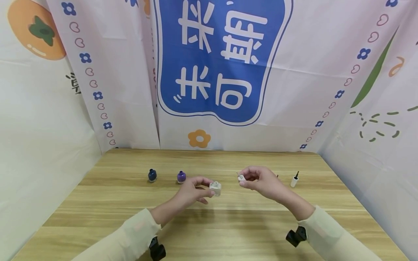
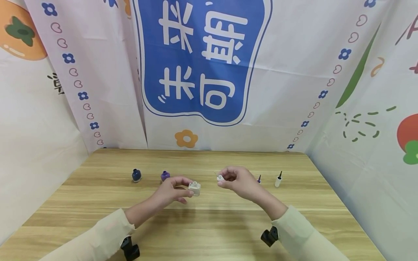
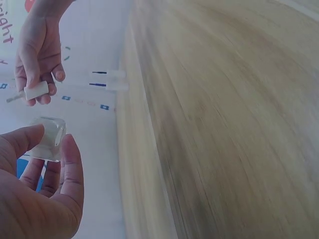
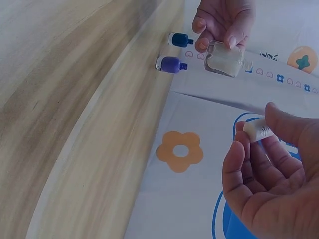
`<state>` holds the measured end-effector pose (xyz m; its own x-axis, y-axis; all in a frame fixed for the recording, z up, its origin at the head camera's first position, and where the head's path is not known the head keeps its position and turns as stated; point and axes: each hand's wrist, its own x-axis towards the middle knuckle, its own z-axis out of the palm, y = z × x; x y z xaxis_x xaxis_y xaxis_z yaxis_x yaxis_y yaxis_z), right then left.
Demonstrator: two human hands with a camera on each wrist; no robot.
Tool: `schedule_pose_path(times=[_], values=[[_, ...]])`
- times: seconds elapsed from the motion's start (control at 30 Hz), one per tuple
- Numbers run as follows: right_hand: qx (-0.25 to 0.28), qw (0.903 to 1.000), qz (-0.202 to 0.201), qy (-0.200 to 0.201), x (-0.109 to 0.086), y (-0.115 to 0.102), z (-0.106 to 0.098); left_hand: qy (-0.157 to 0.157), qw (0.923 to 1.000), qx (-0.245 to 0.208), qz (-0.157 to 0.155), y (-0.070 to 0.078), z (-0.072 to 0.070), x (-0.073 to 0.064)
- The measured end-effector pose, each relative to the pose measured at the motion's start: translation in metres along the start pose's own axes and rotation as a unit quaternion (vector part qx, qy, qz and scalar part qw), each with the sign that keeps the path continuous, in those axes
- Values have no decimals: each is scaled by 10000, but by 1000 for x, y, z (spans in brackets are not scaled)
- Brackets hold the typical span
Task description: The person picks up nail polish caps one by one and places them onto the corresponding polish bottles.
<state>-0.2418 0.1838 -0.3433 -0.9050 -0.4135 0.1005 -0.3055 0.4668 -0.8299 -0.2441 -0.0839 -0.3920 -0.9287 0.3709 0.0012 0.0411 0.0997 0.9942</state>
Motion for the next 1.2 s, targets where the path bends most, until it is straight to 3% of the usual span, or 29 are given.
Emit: schedule_pose_path(times=[0.6,0.9,1.2], values=[[-835,9948,-587,-31,2,-14,6,-107,9997,16,215,2,9,-3],[-1238,9869,-1036,-42,4,-19,8,-128,9998,21,149,2,10,-5],[-1611,9771,-1386,-128,4,-24,10,-188,9994,9,276,-1,12,-4]])
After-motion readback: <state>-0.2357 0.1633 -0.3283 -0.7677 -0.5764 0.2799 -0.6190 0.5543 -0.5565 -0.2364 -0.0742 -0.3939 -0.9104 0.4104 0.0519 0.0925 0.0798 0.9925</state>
